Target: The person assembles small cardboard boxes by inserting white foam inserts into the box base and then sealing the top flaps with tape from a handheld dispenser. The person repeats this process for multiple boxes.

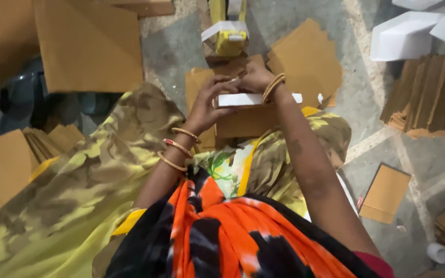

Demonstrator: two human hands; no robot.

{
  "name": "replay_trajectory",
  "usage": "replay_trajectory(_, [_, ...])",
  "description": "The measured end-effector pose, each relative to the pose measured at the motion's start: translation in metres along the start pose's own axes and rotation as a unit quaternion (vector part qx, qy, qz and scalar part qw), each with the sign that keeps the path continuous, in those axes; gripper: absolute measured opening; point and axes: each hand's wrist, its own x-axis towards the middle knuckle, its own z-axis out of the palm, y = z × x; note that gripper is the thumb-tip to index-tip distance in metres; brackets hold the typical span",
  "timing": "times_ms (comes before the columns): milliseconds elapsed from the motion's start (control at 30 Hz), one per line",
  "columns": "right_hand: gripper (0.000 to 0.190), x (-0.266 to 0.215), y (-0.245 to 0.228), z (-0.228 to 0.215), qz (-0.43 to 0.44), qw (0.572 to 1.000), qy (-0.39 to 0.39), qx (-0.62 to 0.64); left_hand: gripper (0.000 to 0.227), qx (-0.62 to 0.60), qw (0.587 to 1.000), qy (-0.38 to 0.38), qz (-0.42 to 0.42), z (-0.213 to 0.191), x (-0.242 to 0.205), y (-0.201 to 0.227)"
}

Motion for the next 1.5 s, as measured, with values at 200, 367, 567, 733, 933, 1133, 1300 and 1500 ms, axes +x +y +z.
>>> replay_trajectory(200, [0.047,0.026,0.037,-0.005,-0.035,0.995,0.018,-0.091,0.049,-0.005,1.000,0.002,0.024,0.007,0.008,-0.028])
replay_trajectory(367, [0.052,0.016,0.025,0.012,0.039,0.916,0.109,-0.384,0.050,0.160,0.987,-0.024,0.005,0.011,0.004,-0.052])
replay_trajectory(567, [0.062,-0.063,-0.023,0.034,-0.177,0.937,0.096,-0.287,0.043,0.223,0.973,-0.036,-0.045,0.007,-0.006,-0.051])
replay_trajectory(733, [0.052,-0.126,-0.033,0.039,-0.268,0.814,0.179,-0.484,0.053,0.172,0.982,0.016,-0.070,0.007,-0.008,-0.004])
replay_trajectory(933, [0.036,-0.151,-0.017,0.043,-0.337,0.866,0.369,-0.028,0.067,-0.078,0.987,0.135,-0.040,0.000,0.013,0.074])
replay_trajectory(1133, [0.053,-0.131,0.046,0.073,-0.253,0.833,0.300,0.389,0.060,0.165,0.980,0.105,0.034,0.006,0.000,0.102])
replay_trajectory(1300, [0.061,-0.125,0.088,0.051,-0.151,0.887,0.323,0.293,0.035,0.425,0.905,-0.005,-0.014,0.000,0.010,0.057])
replay_trajectory(1500, [0.042,-0.079,0.041,-0.002,-0.213,0.918,0.330,0.056,0.031,0.491,0.867,0.042,0.067,0.010,0.012,0.012])
